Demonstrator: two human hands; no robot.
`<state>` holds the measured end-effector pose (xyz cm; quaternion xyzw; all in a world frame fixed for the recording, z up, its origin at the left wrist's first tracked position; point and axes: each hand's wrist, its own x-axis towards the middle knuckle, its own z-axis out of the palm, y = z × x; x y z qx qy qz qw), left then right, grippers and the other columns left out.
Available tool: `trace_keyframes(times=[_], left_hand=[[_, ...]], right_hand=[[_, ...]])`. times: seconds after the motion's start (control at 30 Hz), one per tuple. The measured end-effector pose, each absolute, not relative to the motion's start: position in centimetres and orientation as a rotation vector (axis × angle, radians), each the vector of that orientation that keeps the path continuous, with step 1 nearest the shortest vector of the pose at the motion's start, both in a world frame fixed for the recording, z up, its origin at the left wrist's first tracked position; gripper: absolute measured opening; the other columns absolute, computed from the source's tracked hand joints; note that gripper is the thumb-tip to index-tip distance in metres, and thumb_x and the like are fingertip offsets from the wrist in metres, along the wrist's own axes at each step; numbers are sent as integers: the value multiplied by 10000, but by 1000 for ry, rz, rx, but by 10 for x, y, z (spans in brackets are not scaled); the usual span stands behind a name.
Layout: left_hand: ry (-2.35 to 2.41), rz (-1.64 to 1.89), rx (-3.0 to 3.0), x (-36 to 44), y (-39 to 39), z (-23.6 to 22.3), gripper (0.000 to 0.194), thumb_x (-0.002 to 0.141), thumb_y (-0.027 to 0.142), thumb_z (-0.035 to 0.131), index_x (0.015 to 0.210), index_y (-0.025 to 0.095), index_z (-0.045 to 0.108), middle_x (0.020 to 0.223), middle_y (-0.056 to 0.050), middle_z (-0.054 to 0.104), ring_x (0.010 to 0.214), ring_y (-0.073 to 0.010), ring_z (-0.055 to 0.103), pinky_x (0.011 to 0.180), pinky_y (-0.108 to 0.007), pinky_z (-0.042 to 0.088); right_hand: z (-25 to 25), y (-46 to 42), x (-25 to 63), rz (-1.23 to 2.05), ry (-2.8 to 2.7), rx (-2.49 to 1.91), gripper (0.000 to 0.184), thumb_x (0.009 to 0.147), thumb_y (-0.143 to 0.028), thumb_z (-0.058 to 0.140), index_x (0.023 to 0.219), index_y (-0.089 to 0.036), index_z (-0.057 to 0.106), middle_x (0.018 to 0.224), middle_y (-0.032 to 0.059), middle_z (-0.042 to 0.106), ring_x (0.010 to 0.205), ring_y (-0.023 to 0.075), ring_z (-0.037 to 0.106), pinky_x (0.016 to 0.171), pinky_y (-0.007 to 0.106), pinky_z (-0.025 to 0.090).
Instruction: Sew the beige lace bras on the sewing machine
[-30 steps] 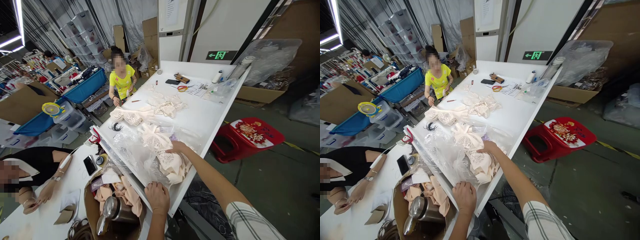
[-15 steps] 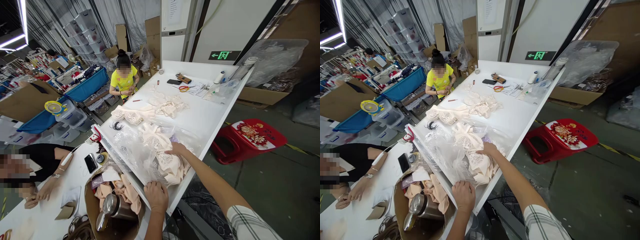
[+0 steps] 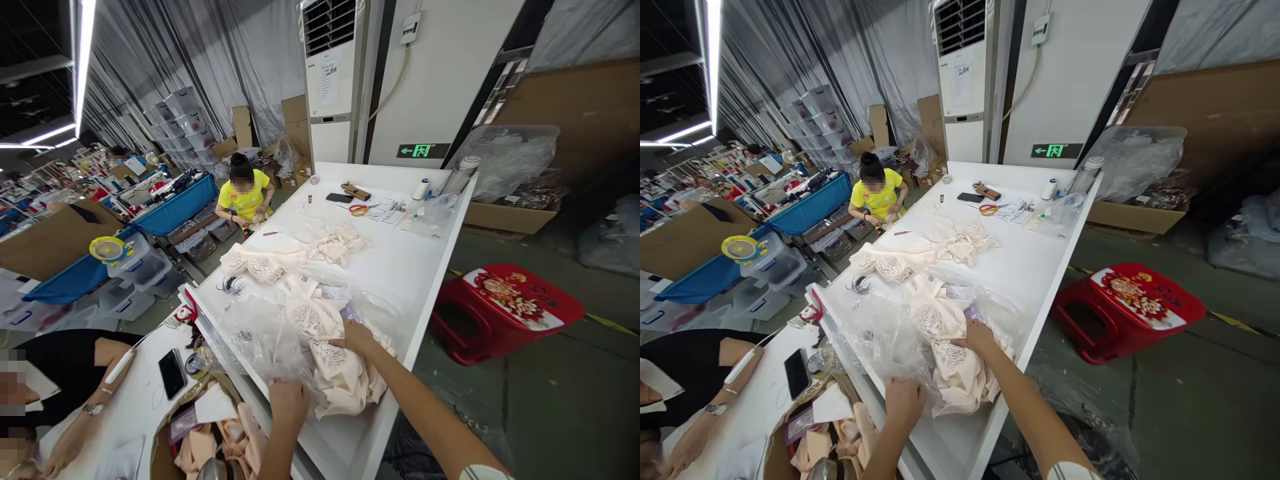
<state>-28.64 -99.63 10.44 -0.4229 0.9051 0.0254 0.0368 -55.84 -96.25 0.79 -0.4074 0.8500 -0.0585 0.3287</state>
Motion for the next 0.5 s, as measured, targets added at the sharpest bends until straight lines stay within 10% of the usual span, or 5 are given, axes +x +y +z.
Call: trace_keyframes(times=[0.2, 0.5], left_hand=[[2746, -103, -1518, -282, -1042, 118, 370, 941, 321, 435, 1152, 176, 703, 1338, -178, 608, 1187, -329, 572, 1035, -548, 355], [2659, -101, -1646, -275, -1069, 102, 296, 868, 348, 531, 901, 178, 771, 1332, -135, 632, 1147, -279, 583, 1181, -564, 168]], right_hand=[[1, -964, -563, -150, 2183, -1034, 988, 682, -789, 634, 1399, -143, 422, 1403, 241, 495, 1270, 396, 521, 969, 464, 451], [0, -971, -567, -38, 2097, -973, 1111, 653, -839, 601, 1451, -102, 367, 1448, 280, 442, 1269, 428, 518, 941, 495, 473]])
